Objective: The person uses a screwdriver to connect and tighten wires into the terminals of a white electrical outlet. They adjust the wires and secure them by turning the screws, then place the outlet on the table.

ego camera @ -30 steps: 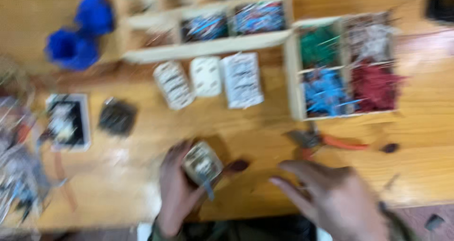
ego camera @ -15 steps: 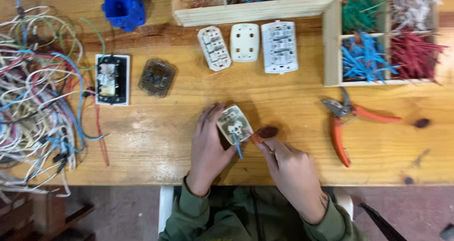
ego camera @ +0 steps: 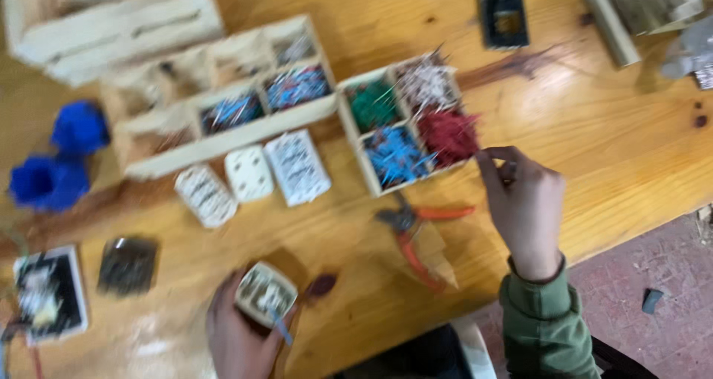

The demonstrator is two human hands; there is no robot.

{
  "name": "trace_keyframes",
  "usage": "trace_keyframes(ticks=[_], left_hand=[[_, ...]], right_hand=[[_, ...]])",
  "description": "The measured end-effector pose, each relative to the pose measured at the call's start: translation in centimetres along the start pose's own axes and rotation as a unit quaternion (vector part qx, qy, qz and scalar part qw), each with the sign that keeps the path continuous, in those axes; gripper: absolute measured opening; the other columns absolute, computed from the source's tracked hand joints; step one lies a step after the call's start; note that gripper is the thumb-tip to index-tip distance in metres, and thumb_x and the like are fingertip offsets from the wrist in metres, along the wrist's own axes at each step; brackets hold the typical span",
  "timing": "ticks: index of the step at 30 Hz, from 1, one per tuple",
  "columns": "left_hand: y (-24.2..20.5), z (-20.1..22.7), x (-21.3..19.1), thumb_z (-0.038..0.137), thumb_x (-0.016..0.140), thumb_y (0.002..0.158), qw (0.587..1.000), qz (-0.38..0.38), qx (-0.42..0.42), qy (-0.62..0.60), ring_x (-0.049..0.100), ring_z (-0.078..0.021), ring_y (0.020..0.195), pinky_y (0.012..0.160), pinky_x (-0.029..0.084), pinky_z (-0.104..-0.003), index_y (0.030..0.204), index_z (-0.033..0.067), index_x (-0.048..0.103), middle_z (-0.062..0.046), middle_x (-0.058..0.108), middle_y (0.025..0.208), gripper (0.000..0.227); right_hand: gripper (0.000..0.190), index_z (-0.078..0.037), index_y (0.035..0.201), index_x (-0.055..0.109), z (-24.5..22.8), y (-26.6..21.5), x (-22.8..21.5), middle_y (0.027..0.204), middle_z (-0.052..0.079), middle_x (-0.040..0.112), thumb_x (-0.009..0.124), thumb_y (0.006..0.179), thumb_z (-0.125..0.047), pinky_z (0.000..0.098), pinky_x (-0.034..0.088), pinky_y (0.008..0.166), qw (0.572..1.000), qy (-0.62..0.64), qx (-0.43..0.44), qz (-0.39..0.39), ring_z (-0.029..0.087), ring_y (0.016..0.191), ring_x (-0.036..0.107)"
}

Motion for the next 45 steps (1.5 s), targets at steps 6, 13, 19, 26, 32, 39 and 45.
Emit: trace_keyframes(ticks=[6, 13, 19, 26, 32, 39, 45], left_hand=[[0.5, 1.3, 0.4, 0.048, 0.087, 0.042, 0.995, 0.091, -0.007, 0.040, 0.070, -0.0385, 0.112, 0.098, 0.055, -0.046, 0.133, 0.0047, 0.067, -0.019, 0.072, 0.127, 0.103], [0.5, 1.0, 0.8, 0.050, 0.087, 0.045, 0.991, 0.077, -0.073, 0.077, 0.055, -0.0397, 0.130, 0.112, 0.043, -0.045, 0.145, 0.0084, 0.061, -0.015, 0.064, 0.142, 0.111], [1.4, 2.4, -0.3, 0.054, 0.086, 0.055, 0.999, 0.018, -0.033, 0.027, 0.062, -0.0413, 0.115, 0.104, 0.044, -0.047, 0.130, 0.0012, 0.061, -0.020, 0.068, 0.126, 0.095], [0.7, 3.2, -1.1, 0.051, 0.084, 0.072, 0.999, 0.023, 0.047, 0.011, 0.053, -0.0419, 0.126, 0.107, 0.039, -0.049, 0.142, 0.0005, 0.048, -0.020, 0.058, 0.140, 0.094], [-1.4, 1.8, -1.3, 0.044, 0.082, 0.081, 0.992, 0.037, 0.123, -0.020, 0.050, -0.0434, 0.133, 0.113, 0.038, -0.050, 0.145, -0.0035, 0.042, -0.025, 0.053, 0.143, 0.089], [-2.1, 1.9, -1.6, 0.042, 0.083, 0.082, 0.984, 0.085, 0.153, 0.026, 0.054, -0.0380, 0.133, 0.114, 0.042, -0.048, 0.144, -0.0030, 0.046, -0.017, 0.058, 0.142, 0.085], [-2.1, 2.2, -1.6, 0.042, 0.088, 0.076, 0.985, 0.088, 0.142, 0.038, 0.055, -0.0376, 0.128, 0.108, 0.045, -0.048, 0.141, -0.0024, 0.048, -0.016, 0.059, 0.138, 0.088]], right_hand=[[0.016, -0.008, 0.096, 0.080, 0.9, 2.7, 2.0, 0.057, 0.002, 0.053, 0.078, 0.101, -0.023, 0.0381, 0.037, 0.049, 0.998, -0.030, -0.039, 0.029, 0.021, 0.049, 0.056], [0.019, -0.006, 0.096, 0.081, 1.4, 2.8, 2.5, 0.059, 0.002, 0.062, 0.084, 0.096, -0.025, 0.0328, 0.037, 0.046, 0.999, -0.012, -0.052, 0.007, 0.016, 0.048, 0.056], [0.013, -0.009, 0.093, 0.077, -2.3, -1.3, 0.7, 0.054, 0.000, 0.037, 0.079, 0.103, -0.018, 0.0324, 0.030, 0.052, 0.998, 0.056, -0.020, -0.009, 0.012, 0.048, 0.036], [0.014, -0.022, 0.100, 0.077, -8.8, -8.7, 4.1, 0.054, -0.001, 0.054, 0.076, 0.092, -0.033, 0.0339, 0.042, 0.050, 0.982, 0.116, -0.056, -0.140, 0.013, 0.046, 0.054], [0.030, -0.020, 0.099, 0.077, -15.9, -16.6, 9.2, 0.049, 0.002, 0.054, 0.078, 0.085, -0.047, 0.0401, 0.043, 0.048, 0.947, 0.150, -0.124, -0.257, 0.020, 0.043, 0.056], [0.025, -0.017, 0.080, 0.064, -17.9, -18.6, 10.5, 0.053, 0.004, 0.056, 0.067, 0.097, -0.035, 0.0438, 0.039, 0.044, 0.948, 0.100, -0.156, -0.258, 0.028, 0.044, 0.056], [0.022, -0.016, 0.083, 0.066, -17.6, -18.8, 10.4, 0.056, 0.006, 0.063, 0.069, 0.096, -0.033, 0.0479, 0.042, 0.045, 0.953, 0.075, -0.154, -0.250, 0.032, 0.048, 0.061]])
Point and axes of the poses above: each hand's wrist, its own y-axis towards the middle knuckle, its own x-axis out of the palm, z = x × y, the point moved 4 cm from there along y, towards the middle knuckle
